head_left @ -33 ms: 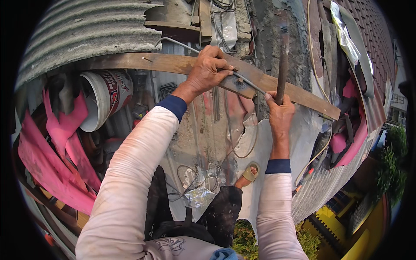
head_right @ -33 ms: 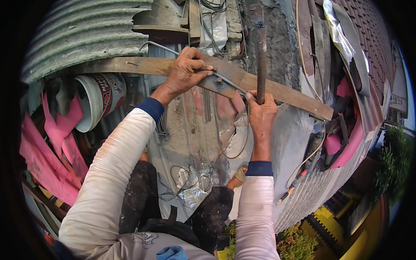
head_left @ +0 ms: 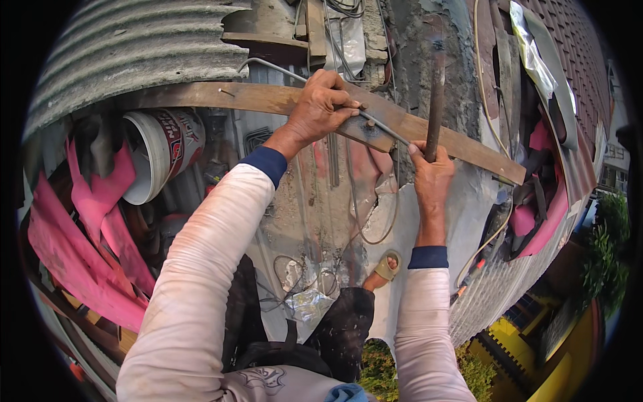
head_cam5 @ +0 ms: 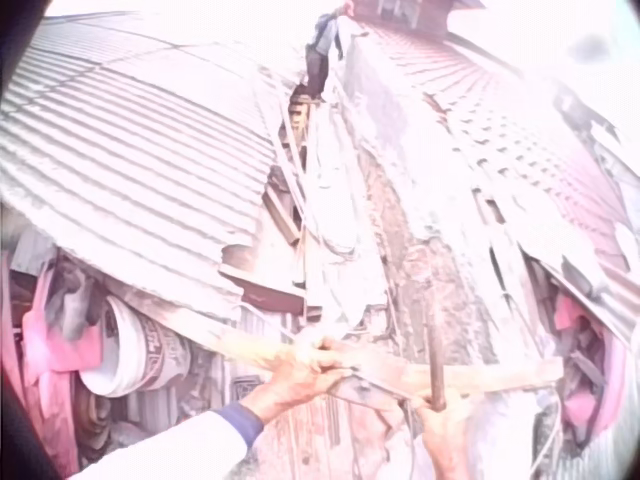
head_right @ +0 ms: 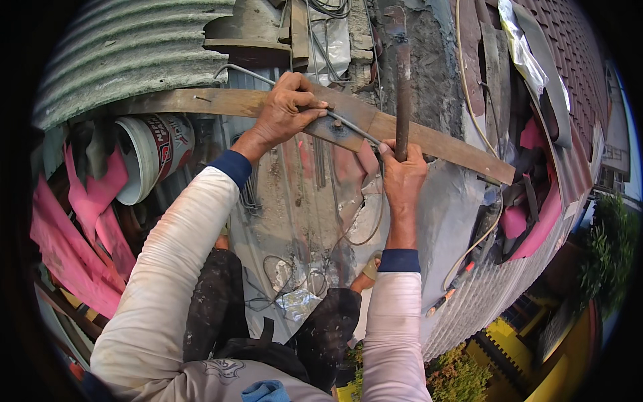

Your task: The person uses a metal bending jig and a long metal bar to bend thin metal rods into U-shapes. They repeatedly insert rods into the jig, apply leverage with the bar, and remove the bent pieces.

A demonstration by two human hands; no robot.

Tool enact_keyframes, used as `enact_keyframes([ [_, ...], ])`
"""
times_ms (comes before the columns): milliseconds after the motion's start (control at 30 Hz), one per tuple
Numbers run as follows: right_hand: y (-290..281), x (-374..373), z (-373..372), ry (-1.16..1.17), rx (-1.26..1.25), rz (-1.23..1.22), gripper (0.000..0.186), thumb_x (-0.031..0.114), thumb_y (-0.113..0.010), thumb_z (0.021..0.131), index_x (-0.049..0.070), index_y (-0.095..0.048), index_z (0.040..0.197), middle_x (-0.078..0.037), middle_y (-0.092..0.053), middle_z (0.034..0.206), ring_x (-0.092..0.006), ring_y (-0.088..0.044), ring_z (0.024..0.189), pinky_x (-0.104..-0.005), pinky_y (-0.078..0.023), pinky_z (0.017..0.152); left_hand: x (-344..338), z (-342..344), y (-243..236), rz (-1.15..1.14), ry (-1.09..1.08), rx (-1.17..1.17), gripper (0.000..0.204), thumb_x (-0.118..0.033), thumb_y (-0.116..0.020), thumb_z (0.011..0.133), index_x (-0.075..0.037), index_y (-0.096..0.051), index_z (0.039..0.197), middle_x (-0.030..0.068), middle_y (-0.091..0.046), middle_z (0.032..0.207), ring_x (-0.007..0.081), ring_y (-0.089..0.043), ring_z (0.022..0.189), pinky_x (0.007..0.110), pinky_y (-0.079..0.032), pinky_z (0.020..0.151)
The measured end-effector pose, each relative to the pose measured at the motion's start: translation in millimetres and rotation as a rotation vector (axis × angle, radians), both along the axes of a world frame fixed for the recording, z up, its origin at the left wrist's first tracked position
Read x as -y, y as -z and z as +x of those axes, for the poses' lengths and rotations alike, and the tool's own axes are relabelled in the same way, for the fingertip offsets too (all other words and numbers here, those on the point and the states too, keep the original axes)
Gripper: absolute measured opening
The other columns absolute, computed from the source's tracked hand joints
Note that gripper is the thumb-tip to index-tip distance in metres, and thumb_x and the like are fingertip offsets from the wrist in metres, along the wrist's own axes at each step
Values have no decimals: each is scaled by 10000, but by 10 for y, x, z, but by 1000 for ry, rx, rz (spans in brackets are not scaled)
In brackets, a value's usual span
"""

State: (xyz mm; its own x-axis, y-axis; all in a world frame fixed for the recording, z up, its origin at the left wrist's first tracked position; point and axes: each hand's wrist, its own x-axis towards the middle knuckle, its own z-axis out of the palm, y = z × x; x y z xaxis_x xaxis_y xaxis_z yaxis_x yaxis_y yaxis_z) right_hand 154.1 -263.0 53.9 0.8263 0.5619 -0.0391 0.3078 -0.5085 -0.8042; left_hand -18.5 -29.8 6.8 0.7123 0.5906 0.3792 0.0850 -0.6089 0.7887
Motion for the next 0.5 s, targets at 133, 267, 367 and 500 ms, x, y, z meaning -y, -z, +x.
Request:
enact_keyframes([
  [133,75,36,-7,-13,52,27,153,113,-875,945,15,-813,1045,-14,-742,916,-108,-643,847,-303,-517,775,-72,21,-24,-9,62,-27,151,-153,-950,813,-101,-878,935,23,-612,958,233,-584,1003,382,-504,904],
  [267,91,23,3,28,-18,-3,153,78,-871,922,-3,-817,1040,-81,-734,977,-173,-688,868,-349,-549,809,-132,12,-40,6,96,-51,130,-188,-912,846,-98,-854,919,21,-634,967,243,-591,1019,408,-475,953],
  [367,78,14,-2,26,-13,-32,161,89,-868,936,-8,-809,1051,-61,-737,953,-153,-670,861,-338,-539,797,-90,41,-29,12,16,-114,143,-230,-820,920,-89,-812,896,43,-657,970,270,-604,1023,437,-458,970],
  [500,74,13,-4,12,11,-11,171,116,-867,954,-6,-804,1055,-21,-737,896,-117,-639,837,-308,-517,772,24,312,-1,-91,-261,-114,223,-258,-715,965,-77,-746,838,88,-696,955,300,-634,1040,504,-443,961],
])
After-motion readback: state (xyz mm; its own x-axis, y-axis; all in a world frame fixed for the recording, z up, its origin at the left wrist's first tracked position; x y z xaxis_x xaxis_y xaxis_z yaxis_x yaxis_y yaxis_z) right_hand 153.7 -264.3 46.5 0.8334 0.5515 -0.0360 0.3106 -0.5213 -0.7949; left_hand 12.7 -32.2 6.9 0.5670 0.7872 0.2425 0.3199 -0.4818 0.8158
